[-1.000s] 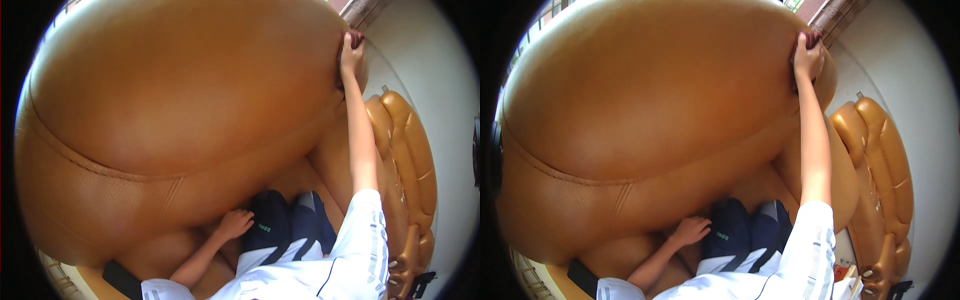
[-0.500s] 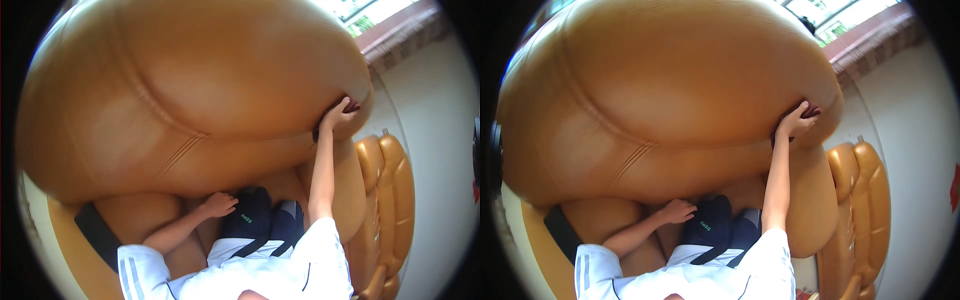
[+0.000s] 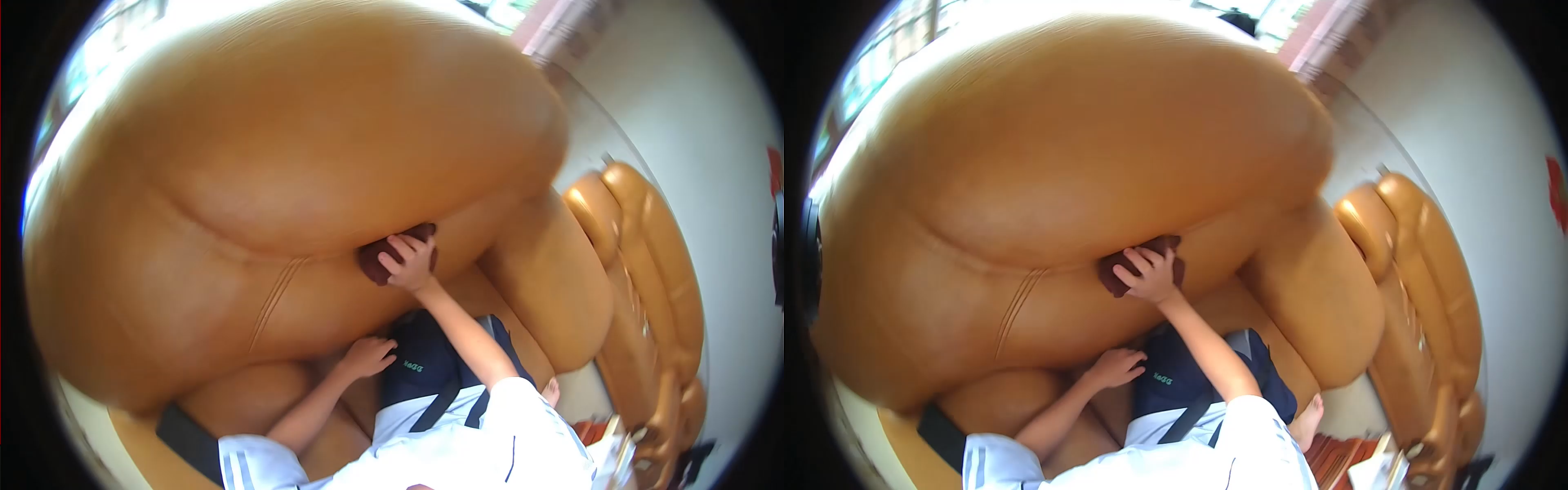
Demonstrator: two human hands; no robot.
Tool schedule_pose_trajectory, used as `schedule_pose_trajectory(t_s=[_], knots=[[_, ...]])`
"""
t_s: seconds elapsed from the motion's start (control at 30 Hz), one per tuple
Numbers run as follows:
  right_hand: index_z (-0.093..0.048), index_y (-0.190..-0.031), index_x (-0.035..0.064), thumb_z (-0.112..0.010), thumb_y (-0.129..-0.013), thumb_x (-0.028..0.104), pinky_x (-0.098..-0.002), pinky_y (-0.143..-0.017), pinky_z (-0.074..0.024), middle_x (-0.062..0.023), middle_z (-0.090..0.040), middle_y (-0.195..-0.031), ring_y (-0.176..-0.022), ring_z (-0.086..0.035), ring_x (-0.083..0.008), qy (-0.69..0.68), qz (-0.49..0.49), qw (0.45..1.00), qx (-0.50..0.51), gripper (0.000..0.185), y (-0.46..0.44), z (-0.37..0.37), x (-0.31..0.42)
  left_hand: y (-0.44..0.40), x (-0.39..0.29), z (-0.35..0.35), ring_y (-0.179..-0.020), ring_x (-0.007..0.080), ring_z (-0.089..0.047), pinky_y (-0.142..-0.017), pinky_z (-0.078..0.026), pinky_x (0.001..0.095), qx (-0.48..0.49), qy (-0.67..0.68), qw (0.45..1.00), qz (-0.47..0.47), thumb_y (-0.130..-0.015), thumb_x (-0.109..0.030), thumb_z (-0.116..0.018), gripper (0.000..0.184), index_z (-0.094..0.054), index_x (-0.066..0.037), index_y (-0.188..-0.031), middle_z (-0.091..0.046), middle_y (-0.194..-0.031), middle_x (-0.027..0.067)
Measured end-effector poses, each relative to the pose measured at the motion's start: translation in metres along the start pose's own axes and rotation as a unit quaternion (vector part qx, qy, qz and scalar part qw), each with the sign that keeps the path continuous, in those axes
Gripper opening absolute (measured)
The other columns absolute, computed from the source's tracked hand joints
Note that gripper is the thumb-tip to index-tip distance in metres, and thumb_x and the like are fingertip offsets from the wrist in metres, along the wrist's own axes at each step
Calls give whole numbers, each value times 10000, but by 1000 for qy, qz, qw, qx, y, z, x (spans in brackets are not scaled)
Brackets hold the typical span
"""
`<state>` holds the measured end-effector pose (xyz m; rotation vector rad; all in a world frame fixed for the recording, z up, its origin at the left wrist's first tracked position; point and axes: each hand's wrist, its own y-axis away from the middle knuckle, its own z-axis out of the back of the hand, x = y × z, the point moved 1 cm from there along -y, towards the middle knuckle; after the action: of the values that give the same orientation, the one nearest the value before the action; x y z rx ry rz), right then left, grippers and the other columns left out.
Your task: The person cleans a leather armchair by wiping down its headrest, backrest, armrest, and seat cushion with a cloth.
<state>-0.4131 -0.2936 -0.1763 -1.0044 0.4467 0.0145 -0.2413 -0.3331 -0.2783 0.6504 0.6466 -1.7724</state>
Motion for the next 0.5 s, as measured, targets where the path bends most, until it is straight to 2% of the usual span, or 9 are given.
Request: schedule_pose_trajectory(t_s=[0.07, 0.13, 0.27, 0.37, 0.5], knots=[[-450, -1085, 267, -571, -676, 384, -482, -778, -322, -41, -457, -1135, -976, -424, -243, -13, -61, 998, -17, 442, 15, 1, -8, 0, 1, -4, -798, 305, -568, -689, -448, 411, 13, -12, 1000, -20, -766, -260, -541, 262, -536, -79, -956, -594, -828, 125], [-441, -1097, 230, -607, -632, 392, -500, -800, -315, -67, -436, -1146, -997, -415, -259, -3, -58, 998, 7, 519, 20, 2, -8, -1, -1, -7, -805, 305, -567, -695, -446, 408, 35, -18, 999, -25, -761, -255, -548, 262, -533, -79, -956, -596, -845, 128], [-417, -1114, 208, -688, -577, 355, -517, -809, -310, -111, -394, -1139, -1023, -402, -303, -4, -152, 987, -52, 620, 16, 2, -5, -3, -4, -1, -815, 298, -565, -703, -442, 406, 61, -20, 998, -8, -761, -241, -552, 257, -533, -73, -955, -596, -853, 123], [-401, -1129, 189, -696, -579, 350, -505, -822, -309, -114, -400, -1123, -1021, -400, -311, 2, -238, 968, -79, 645, 18, 3, -2, -3, -4, -3, -809, 295, -565, -701, -442, 401, 64, -16, 998, -3, -759, -232, -555, 248, -533, -66, -941, -596, -850, 117], [-359, -1151, 156, -717, -581, 339, -484, -801, -322, -147, -405, -1111, -999, -419, -333, 27, -264, 962, -63, 697, 17, 8, -2, -5, -3, -3, -788, 296, -565, -685, -446, 391, 67, -39, 997, -9, -756, -225, -559, 246, -531, -60, -936, -593, -830, 121]])
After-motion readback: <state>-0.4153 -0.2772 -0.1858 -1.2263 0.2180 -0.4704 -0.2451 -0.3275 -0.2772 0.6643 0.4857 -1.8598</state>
